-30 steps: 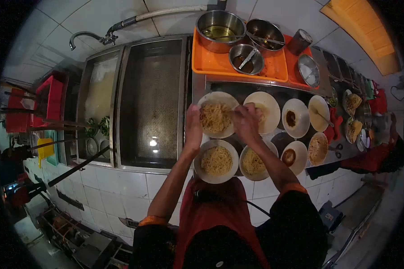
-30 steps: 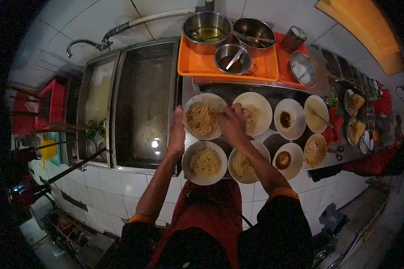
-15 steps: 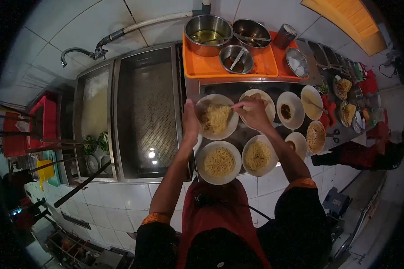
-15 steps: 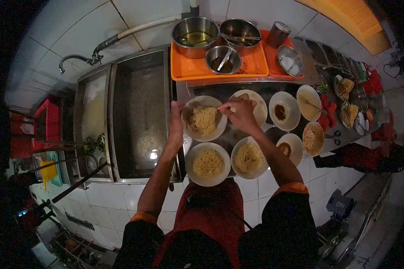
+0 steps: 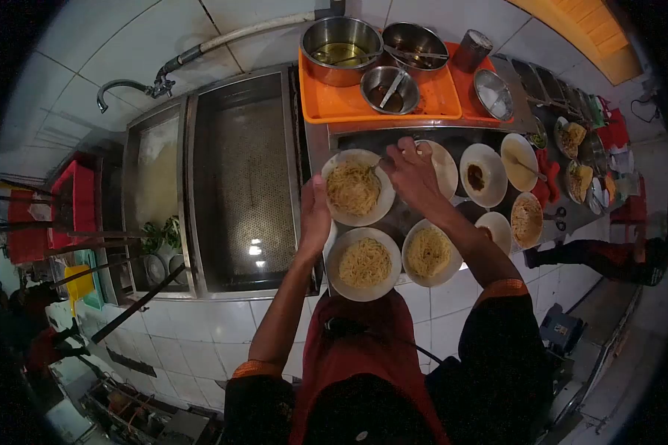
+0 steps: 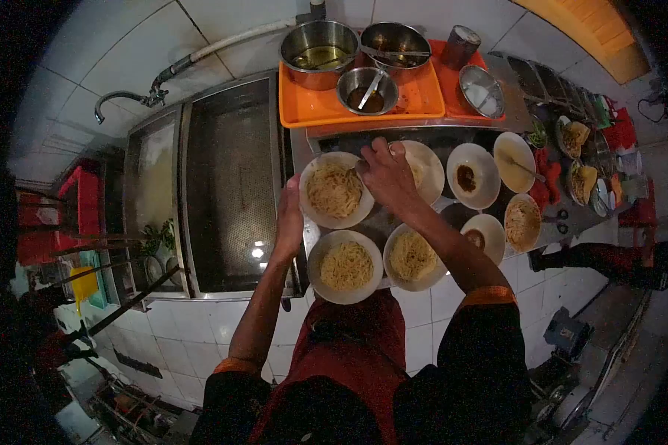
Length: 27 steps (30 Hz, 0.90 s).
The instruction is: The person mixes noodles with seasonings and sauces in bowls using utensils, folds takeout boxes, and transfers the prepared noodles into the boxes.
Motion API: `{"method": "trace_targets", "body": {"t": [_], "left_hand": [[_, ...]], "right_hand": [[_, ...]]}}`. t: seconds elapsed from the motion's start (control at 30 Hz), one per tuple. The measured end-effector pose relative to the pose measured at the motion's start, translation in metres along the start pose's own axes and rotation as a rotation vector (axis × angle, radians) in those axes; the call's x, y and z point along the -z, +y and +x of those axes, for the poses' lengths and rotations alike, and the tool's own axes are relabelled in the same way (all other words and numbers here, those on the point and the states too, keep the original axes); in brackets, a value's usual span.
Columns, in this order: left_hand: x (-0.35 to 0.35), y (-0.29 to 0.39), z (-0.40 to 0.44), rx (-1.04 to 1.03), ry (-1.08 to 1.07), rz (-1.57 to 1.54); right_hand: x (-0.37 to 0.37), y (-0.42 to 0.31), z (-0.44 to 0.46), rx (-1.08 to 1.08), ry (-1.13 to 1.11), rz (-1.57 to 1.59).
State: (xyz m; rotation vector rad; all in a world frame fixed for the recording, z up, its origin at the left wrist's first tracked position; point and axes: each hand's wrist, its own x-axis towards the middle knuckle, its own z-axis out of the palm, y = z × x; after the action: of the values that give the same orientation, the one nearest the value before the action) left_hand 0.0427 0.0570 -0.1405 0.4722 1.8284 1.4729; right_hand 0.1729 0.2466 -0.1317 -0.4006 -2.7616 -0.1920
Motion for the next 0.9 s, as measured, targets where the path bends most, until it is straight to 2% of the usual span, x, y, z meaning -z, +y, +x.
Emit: {"method": "trace_targets", "body": {"t": [0.07,0.13,0.17,0.23,0.3,0.33,0.37,0.43,0.5,0.57,0.6,0.63,0.7,0.73,0.77,0.83,0.87,0.9], "left_hand": [[0.003,-0.005,0.0,-0.083,0.071,0.056],[0.004,-0.004,-0.002,-0.06,0.071,0.082],[0.004,-0.004,-0.007,-0.028,0.06,0.115],[0.006,-0.004,-0.014,-0.03,0.055,0.084],[0.017,-0.011,-0.029,-0.018,0.128,0.103],[0.017,0.006,-0.039,0.05,0.087,-0.074],[0.018,-0.001,-0.04,0.043,0.08,-0.072],[0.018,-0.031,-0.033,-0.019,0.12,0.014],[0.011,-0.066,-0.007,-0.027,0.163,-0.004],[0.012,-0.075,-0.012,-0.005,0.191,-0.01],[0.012,-0.066,-0.012,0.09,0.105,-0.145],[0.013,-0.059,-0.014,0.192,0.019,-0.276],[0.012,-0.045,-0.015,0.214,-0.012,-0.291],[0.012,-0.041,-0.014,0.23,-0.046,-0.302],[0.012,-0.047,-0.01,0.227,-0.051,-0.296],[0.01,-0.056,0.001,0.257,-0.092,-0.238],[0.01,-0.063,0.0,0.263,-0.093,-0.234],[0.01,-0.061,-0.003,0.272,-0.098,-0.167]], "right_hand": [[-0.004,0.007,-0.001,-0.082,0.132,-0.064],[-0.011,0.001,-0.002,-0.115,0.209,-0.091],[-0.015,-0.012,-0.01,-0.154,0.049,0.13],[-0.013,-0.011,-0.009,-0.185,-0.098,0.338],[-0.006,0.007,-0.011,-0.593,-0.266,1.207],[0.014,0.007,-0.008,-0.441,-0.132,0.981],[0.024,0.005,-0.006,-0.445,-0.124,0.976],[0.034,-0.002,-0.004,-0.214,0.198,-0.032],[0.004,-0.005,-0.006,-0.197,0.259,-0.05],[-0.034,-0.015,-0.019,-0.269,-0.036,0.423],[-0.028,-0.009,-0.019,-0.391,-0.167,0.585],[-0.017,-0.003,-0.018,-0.392,-0.167,0.583],[0.009,0.007,-0.015,-0.454,-0.096,0.712],[0.025,0.005,-0.009,-0.358,-0.053,0.491],[0.029,-0.001,-0.005,-0.364,-0.047,0.49],[0.032,-0.012,0.004,-0.178,0.201,-0.027],[0.013,-0.01,0.002,-0.118,0.034,0.077],[0.0,-0.009,-0.004,-0.127,0.029,0.08]]}}
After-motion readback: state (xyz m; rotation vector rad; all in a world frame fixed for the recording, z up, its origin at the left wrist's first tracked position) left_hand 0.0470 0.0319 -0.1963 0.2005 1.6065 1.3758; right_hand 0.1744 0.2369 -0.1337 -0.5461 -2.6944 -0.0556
